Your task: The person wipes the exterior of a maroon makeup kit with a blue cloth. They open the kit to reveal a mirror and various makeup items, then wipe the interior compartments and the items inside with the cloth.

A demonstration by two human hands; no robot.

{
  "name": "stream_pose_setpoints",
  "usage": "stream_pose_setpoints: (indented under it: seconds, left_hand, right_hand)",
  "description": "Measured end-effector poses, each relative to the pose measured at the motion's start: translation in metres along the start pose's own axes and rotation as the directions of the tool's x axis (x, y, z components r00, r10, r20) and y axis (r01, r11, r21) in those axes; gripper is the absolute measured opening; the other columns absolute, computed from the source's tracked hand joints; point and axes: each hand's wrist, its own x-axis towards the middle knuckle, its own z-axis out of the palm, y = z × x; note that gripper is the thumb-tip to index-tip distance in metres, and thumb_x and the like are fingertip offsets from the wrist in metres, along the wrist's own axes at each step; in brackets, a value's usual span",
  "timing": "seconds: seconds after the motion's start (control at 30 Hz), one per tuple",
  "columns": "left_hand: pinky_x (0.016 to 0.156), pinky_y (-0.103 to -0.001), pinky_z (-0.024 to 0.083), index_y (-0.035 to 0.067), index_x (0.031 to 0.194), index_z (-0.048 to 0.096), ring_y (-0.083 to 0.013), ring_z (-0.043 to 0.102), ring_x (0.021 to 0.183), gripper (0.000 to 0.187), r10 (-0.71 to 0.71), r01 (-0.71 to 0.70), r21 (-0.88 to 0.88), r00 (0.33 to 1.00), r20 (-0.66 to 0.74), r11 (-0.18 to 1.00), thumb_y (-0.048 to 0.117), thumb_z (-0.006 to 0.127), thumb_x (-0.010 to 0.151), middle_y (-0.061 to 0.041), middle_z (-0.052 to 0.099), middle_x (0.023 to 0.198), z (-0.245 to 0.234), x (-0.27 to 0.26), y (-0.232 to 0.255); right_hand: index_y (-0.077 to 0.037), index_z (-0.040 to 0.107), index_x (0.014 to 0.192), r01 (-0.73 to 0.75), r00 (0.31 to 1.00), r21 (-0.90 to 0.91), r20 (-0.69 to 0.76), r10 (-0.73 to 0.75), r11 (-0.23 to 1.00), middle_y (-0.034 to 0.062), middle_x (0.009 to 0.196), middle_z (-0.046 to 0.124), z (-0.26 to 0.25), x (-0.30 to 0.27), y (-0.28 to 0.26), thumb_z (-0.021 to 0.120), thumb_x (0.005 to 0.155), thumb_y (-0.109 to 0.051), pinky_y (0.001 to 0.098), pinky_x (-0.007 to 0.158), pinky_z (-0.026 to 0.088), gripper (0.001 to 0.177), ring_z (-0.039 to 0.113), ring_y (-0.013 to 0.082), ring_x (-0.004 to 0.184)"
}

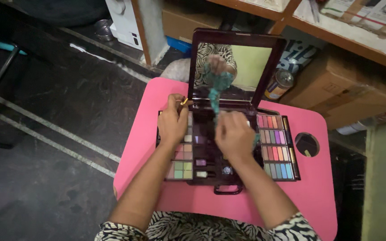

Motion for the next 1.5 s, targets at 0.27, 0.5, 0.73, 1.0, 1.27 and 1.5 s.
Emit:
stream_pose_setpoints:
  seconds: [0.27,0.5,0.73,1.0,1.27,1.5]
  left_hand:
    - [0.069,-0.049,0.053,0.015,0.122,0.055,-0.034,0.074,0.078,0.026,-0.047,0.044,0.095,0.999,0.022,0.994,0.022,0.057,0.097,-0.003,0.08,0.096,0.001,0.002,0.002]
    - [0.069,-0.051,0.053,0.013,0.121,0.05,-0.0358,0.073,0.085,0.025,0.111,-0.109,0.05,0.992,-0.054,0.993,0.024,0.057,0.1,-0.006,0.079,0.104,0.004,0.002,-0.004]
    - [0.063,-0.048,0.053,0.013,0.099,0.068,-0.0345,0.072,0.072,0.029,-0.05,0.037,0.219,0.997,0.054,0.975,0.04,0.073,0.09,-0.012,0.074,0.078,-0.002,-0.025,0.029]
    - [0.061,-0.042,0.054,0.011,0.093,0.073,-0.0283,0.072,0.066,0.026,-0.049,0.022,0.285,0.995,0.087,0.958,0.035,0.081,0.087,-0.013,0.074,0.072,-0.006,-0.067,0.052]
    - [0.072,-0.024,0.055,0.002,0.101,0.073,-0.0066,0.068,0.079,0.019,-0.15,0.315,-0.451,0.919,0.365,0.835,0.013,0.081,0.087,0.0,0.076,0.087,-0.001,-0.07,0.053]
    - [0.094,-0.017,0.049,0.009,0.144,0.055,0.0021,0.061,0.115,0.047,0.124,0.19,-0.578,0.879,0.46,0.793,0.018,0.066,0.1,0.008,0.067,0.126,-0.01,-0.062,0.042]
  right_hand:
    - [-0.005,0.072,0.086,0.169,0.944,0.086,0.273,-0.186,0.982,0.0121,0.093,0.068,0.026,-0.029,-0.014,0.066,0.069,-0.004,0.0501,0.096,0.045,0.019,0.059,0.0339,0.105]
    - [-0.005,0.067,0.099,-0.263,0.924,0.46,0.373,0.085,0.848,0.0048,0.096,0.069,0.05,-0.047,0.031,0.058,0.095,-0.005,0.0338,0.088,0.05,0.01,0.062,0.0207,0.096]
    - [-0.006,0.072,0.102,-0.663,0.737,0.558,0.371,0.565,0.499,-0.0011,0.082,0.069,0.005,-0.029,0.061,0.07,0.096,-0.016,0.0259,0.066,0.045,0.012,0.059,0.0071,0.073]
    - [-0.009,0.075,0.11,-0.65,0.76,0.516,0.42,0.496,0.559,0.0007,0.087,0.074,-0.017,-0.022,0.048,0.069,0.095,-0.017,0.024,0.074,0.049,0.018,0.064,0.0074,0.08]
    - [-0.003,0.075,0.108,-0.62,0.784,0.716,0.557,0.272,0.319,0.0037,0.098,0.076,-0.009,-0.023,0.041,0.073,0.095,-0.018,0.0286,0.089,0.054,0.02,0.07,0.0115,0.095]
    - [-0.002,0.075,0.105,-0.524,0.841,0.76,0.392,0.373,0.383,0.0032,0.097,0.075,-0.023,-0.016,0.038,0.074,0.094,-0.009,0.0271,0.088,0.053,0.013,0.068,0.011,0.093]
